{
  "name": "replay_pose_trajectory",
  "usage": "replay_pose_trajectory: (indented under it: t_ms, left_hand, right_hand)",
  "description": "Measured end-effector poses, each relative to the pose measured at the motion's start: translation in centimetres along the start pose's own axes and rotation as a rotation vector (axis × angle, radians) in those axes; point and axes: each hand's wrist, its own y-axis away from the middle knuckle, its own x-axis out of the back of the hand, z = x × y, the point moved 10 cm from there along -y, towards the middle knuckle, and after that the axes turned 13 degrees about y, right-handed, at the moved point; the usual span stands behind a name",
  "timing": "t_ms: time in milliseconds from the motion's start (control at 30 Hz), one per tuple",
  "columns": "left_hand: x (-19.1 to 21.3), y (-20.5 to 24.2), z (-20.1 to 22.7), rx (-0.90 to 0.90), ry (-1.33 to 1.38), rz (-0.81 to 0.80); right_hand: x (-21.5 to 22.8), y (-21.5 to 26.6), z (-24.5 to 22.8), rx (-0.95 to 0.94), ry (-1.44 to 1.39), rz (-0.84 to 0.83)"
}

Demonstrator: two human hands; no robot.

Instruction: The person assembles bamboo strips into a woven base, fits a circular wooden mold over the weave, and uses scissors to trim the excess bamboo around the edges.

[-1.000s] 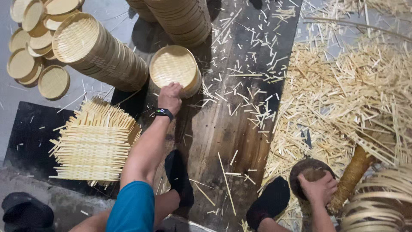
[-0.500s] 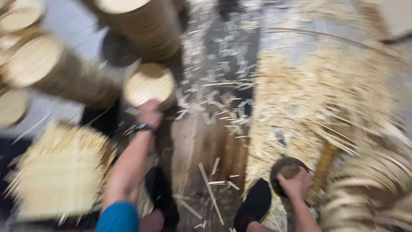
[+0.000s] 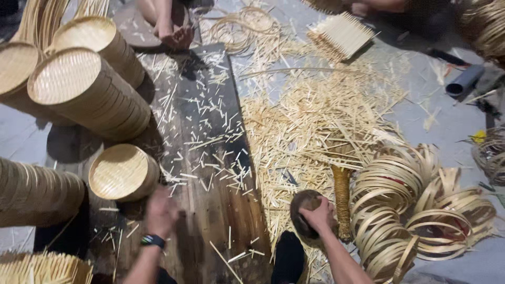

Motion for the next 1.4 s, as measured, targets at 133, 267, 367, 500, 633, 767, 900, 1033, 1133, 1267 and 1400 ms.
replay_pose_trajectory:
  t_ms: [133,267,367,500,633,767,900,1033,1133,1267,1400]
  left_hand:
    - [-13.4,7.9,0.9,0.758,0.268,-0.364]
    - [-22.3,14.3,5.0,1.186,0.855,-0.277]
    - [-21.3,16.0,3.3,1.301,1.198,0.108]
    - [-17.7,14.2,0.9,1.067,1.251,0.247]
    - [-15.9,12.8,-0.5,0.991,1.114,0.153]
    - [-12.6,11.5,-2.9,0.903,0.344,-0.391]
    - [-4.6,9.3,-4.0,0.601,-0.074,-0.961]
    - [7.1,8.5,-3.3,0.629,-0.373,-1.117]
    - [13.6,10.0,-3.5,0.710,-0.412,-1.015]
    - [14.3,16.8,-5.4,0.890,-0.104,-0.726]
    - [6.2,26.6,-4.8,1.263,0.383,-0.696]
  right_hand:
    - [-2.4,3.4,-6.2,0.294,-0.949,-0.431]
    - [-9.0,9.2,-12.7,0.408,-1.305,-0.922]
    - [-12.4,9.2,-13.6,0.429,-1.145,-0.801]
    - [-15.9,9.1,-11.8,0.229,-0.857,-0.844]
    - [-16.7,9.8,-10.0,0.320,-0.556,-0.695]
    - [-9.3,13.6,-7.9,0.771,-0.618,-0.164]
    - [-4.7,16.1,-6.0,0.822,-0.446,0.135]
    - [-2.9,16.7,-4.6,0.866,-0.384,0.287]
    - [-5.3,15.3,-4.0,0.779,-0.273,0.174]
    - [-6.1,14.8,-4.2,0.868,-0.265,0.064]
    - [-6.6,15.3,-4.0,0.957,-0.229,-0.122]
